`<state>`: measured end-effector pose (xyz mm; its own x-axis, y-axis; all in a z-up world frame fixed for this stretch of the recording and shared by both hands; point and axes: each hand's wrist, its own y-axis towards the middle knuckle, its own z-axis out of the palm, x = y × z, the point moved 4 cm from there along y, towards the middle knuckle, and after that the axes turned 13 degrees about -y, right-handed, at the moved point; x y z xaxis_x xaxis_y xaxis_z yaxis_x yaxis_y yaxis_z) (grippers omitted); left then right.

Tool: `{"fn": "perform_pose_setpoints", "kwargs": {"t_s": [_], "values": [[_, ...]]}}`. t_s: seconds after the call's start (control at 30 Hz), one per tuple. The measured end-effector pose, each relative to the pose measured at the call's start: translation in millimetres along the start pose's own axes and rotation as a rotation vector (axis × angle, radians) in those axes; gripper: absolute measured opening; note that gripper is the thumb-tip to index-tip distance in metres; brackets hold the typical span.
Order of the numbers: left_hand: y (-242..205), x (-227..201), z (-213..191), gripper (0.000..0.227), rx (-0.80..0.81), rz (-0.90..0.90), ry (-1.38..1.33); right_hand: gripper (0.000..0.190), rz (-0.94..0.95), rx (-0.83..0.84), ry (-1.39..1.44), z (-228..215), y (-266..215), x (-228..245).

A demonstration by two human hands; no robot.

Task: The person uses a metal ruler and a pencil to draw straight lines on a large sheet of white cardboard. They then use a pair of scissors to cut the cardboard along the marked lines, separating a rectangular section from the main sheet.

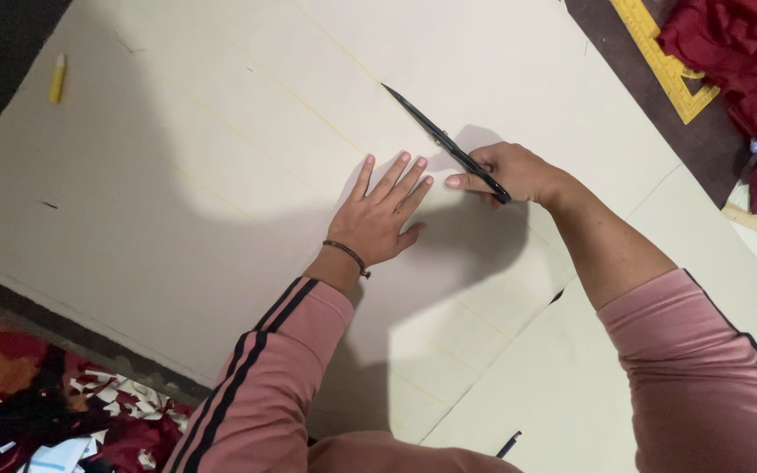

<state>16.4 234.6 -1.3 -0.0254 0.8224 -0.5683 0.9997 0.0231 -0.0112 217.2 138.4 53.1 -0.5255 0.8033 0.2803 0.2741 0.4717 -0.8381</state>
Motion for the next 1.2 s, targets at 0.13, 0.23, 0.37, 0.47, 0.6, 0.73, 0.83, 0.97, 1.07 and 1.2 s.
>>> {"fn": "perform_pose_setpoints", "kwargs": {"t_s": [0.13,0.23,0.37,0.47,0.6,0.73,0.83,0.97,1.07,1.2], "values": [[-0.9,-0.9,-0.5,0.071,0.012,-0.004,-0.002,0.054,0.003,0.004,-0.056,-2.7,1.8,4.7],[-0.6,0.4,2.7,0.073,-0.006,-0.003,0.005,0.057,-0.017,0.018,0.042,-7.0,14.1,10.2],[0.1,0.6,4.8,0.074,-0.007,-0.014,0.009,0.055,-0.034,0.017,0.052,-15.5,8.1,30.6],[-1.2,0.3,4.1,0.077,-0.016,-0.009,0.032,0.050,-0.015,-0.014,0.067,-15.6,9.9,31.6],[0.9,0.7,2.2,0.074,0.049,-0.027,0.040,0.051,-0.015,-0.012,0.086,-19.2,17.4,39.0],[1.5,0.3,1.9,0.073,0.144,-0.056,0.058,0.054,-0.025,-0.009,0.088,-28.6,13.5,63.0],[3.6,0.2,4.8,0.073,0.236,-0.077,0.100,0.050,-0.009,-0.016,0.030,-25.3,24.3,56.6],[3.9,0.2,0.9,0.073,0.312,-0.091,0.061,0.053,-0.021,0.003,0.031,-27.3,29.2,59.8],[2.7,-1.3,-1.9,0.071,0.225,-0.064,0.055,0.057,-0.021,0.019,0.065,-30.3,37.4,63.5],[3.4,0.2,-0.6,0.070,0.184,-0.055,0.051,0.056,-0.044,0.008,0.080,-31.2,46.0,68.0]]}}
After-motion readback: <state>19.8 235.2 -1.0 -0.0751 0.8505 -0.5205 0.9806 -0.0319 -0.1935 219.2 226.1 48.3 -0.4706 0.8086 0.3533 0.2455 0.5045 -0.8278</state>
